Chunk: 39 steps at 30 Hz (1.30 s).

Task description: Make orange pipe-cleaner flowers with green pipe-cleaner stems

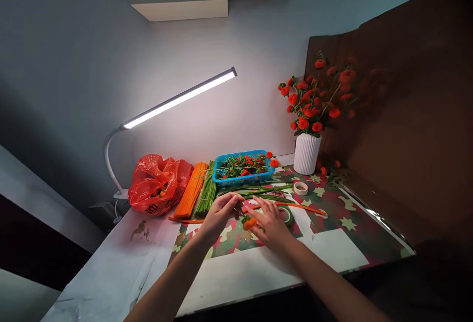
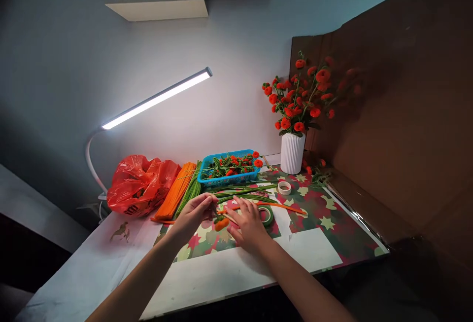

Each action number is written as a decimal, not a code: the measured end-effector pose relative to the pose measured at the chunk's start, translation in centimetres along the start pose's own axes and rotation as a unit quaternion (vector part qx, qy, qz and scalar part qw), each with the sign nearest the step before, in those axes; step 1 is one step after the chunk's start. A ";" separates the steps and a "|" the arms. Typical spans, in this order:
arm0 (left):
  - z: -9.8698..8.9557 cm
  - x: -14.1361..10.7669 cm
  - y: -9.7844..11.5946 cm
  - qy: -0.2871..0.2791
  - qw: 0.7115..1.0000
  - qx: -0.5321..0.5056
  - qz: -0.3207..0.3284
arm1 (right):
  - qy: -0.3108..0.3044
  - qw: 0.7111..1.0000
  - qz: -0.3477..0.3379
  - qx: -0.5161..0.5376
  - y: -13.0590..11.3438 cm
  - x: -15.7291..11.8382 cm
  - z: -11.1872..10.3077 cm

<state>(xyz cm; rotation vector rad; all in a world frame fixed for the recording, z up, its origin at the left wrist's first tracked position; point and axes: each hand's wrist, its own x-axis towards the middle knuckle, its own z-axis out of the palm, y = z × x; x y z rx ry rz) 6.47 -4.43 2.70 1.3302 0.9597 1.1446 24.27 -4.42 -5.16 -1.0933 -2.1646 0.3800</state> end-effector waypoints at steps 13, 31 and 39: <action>0.7 -0.4 -3.2 0.066 0.991 0.049 0.101 | -0.129 0.778 0.186 0.586 -0.7 0.2 0.9; 0.6 -2.7 0.9 0.061 0.932 0.334 0.124 | 0.009 0.945 0.046 0.325 -0.9 0.0 0.7; 0.4 -3.2 1.0 -0.011 0.855 0.477 0.200 | 0.007 0.964 0.023 0.265 -0.9 0.0 0.6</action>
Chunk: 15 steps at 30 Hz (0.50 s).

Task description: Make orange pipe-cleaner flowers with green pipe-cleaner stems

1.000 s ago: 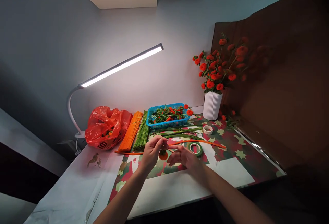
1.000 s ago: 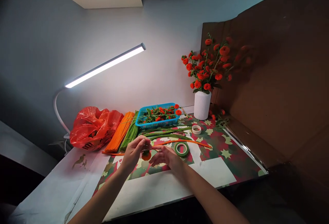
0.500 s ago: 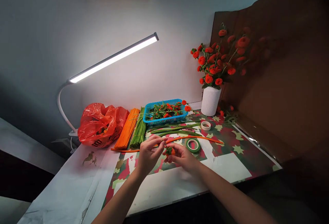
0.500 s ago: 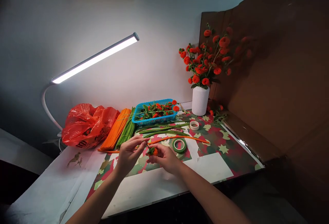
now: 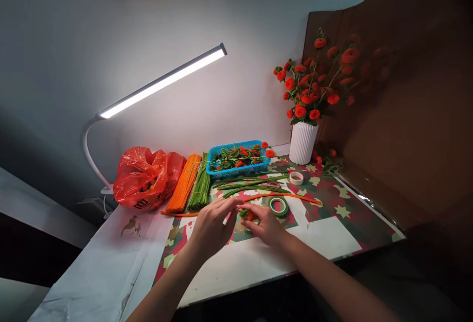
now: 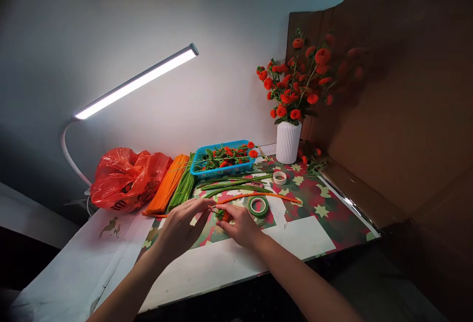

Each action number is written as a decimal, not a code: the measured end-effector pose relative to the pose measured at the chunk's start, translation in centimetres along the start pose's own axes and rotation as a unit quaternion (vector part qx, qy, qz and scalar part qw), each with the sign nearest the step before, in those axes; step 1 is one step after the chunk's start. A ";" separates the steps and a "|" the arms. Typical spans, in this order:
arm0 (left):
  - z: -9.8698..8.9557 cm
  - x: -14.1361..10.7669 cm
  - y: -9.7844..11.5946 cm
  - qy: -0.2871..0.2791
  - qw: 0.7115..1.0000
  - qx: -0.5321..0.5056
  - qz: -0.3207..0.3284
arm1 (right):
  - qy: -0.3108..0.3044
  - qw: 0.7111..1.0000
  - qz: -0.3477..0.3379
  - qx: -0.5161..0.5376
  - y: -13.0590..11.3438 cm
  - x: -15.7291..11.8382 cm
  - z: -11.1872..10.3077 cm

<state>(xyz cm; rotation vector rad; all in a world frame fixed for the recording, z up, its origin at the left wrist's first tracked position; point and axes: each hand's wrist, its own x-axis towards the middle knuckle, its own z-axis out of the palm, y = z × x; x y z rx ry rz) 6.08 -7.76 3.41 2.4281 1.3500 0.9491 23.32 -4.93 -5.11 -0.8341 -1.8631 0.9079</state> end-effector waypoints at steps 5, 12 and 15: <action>1.1 -0.4 -0.1 0.028 0.985 -0.169 -0.009 | -0.011 0.994 0.034 0.099 -0.3 -0.2 -0.1; 5.9 -1.4 -1.6 0.022 0.783 -0.555 -0.282 | 0.086 0.992 -0.064 0.066 -0.7 -0.2 -0.6; 7.5 -1.7 -1.6 0.010 0.676 -0.674 -0.297 | 0.103 0.990 -0.089 0.040 -0.7 -0.2 -0.8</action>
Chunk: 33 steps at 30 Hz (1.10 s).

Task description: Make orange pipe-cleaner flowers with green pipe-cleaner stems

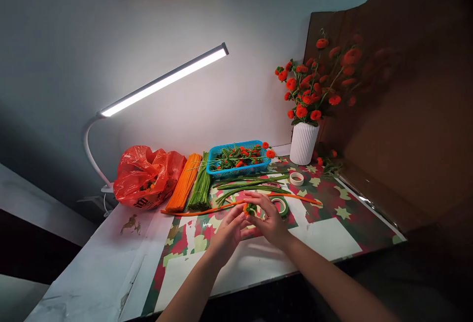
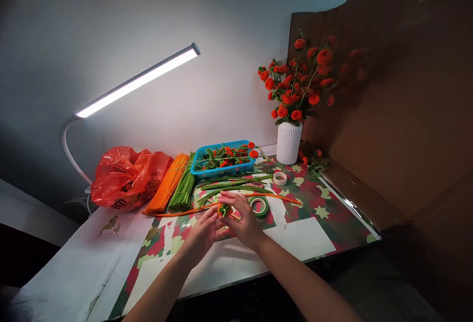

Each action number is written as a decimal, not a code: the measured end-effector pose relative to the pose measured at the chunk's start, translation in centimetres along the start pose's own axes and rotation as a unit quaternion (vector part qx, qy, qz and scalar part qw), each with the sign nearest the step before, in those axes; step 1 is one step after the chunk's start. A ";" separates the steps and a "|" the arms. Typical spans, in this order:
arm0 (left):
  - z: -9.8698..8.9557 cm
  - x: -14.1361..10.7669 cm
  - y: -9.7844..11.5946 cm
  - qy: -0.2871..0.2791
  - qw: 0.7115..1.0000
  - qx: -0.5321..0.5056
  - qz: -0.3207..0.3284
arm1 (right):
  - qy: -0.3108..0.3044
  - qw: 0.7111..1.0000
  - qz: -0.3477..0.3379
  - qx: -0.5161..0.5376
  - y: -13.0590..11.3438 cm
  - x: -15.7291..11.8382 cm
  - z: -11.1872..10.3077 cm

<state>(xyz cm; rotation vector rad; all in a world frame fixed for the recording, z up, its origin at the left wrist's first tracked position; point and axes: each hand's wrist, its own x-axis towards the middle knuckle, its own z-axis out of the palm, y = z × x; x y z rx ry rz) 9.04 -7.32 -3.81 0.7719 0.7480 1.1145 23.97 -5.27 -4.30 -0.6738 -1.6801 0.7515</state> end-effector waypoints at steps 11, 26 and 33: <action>0.2 0.8 -0.9 0.019 0.997 -0.064 0.050 | -0.043 0.998 -0.002 -0.041 0.7 -0.3 -0.2; -0.2 -2.0 2.5 0.100 0.782 0.460 0.408 | -0.089 0.994 -0.004 -0.066 1.3 0.2 0.1; 0.1 -1.7 2.8 0.038 0.778 0.504 0.373 | -0.081 0.996 -0.003 -0.044 1.6 -0.2 0.5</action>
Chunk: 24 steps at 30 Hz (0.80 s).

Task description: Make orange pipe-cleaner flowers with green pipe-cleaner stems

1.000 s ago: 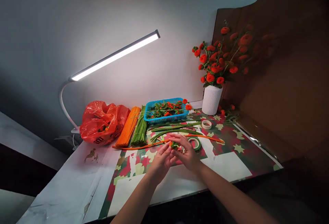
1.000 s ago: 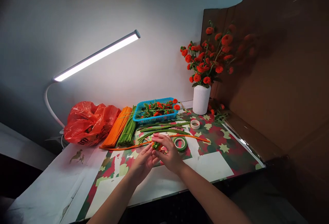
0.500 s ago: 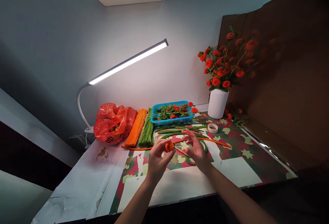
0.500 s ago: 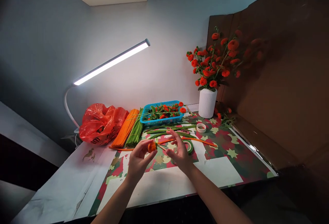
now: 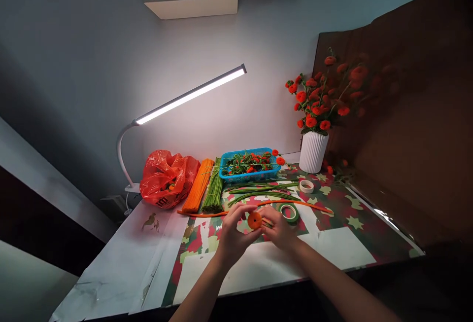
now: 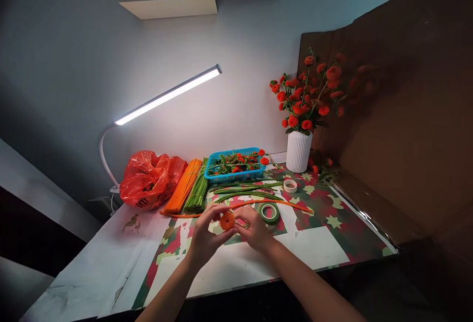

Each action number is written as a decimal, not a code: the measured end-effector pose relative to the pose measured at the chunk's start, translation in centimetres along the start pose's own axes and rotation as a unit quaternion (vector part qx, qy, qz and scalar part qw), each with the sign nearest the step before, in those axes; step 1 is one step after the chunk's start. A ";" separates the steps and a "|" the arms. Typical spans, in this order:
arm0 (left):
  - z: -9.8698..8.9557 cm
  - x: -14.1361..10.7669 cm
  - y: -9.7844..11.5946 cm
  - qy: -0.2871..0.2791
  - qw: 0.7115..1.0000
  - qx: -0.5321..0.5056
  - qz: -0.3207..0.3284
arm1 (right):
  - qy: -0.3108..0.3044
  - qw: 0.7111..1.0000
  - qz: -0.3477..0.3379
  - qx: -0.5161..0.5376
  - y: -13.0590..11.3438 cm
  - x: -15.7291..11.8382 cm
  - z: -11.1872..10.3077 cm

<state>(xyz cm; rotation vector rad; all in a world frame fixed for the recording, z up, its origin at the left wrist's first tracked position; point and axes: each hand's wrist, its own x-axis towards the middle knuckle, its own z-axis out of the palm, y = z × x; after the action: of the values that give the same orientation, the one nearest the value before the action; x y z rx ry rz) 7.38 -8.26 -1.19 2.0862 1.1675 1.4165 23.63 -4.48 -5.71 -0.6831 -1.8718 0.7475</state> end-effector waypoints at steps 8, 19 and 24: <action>-1.8 1.4 -1.8 -0.161 0.973 -0.164 0.030 | -0.056 0.998 -0.025 -0.026 0.0 0.0 0.1; -2.0 1.1 -3.0 -0.081 0.988 -0.131 0.034 | -0.093 0.995 -0.019 -0.041 -0.5 -0.3 0.0; -9.5 4.5 -4.0 0.088 0.996 -0.001 -0.004 | -0.057 0.997 0.032 -0.029 -0.6 -0.5 -0.4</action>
<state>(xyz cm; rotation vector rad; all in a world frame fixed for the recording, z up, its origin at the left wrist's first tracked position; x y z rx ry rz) -2.09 -3.77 2.86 1.9857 1.2391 1.6236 24.08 -5.12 -5.45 -0.7538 -1.9899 0.7912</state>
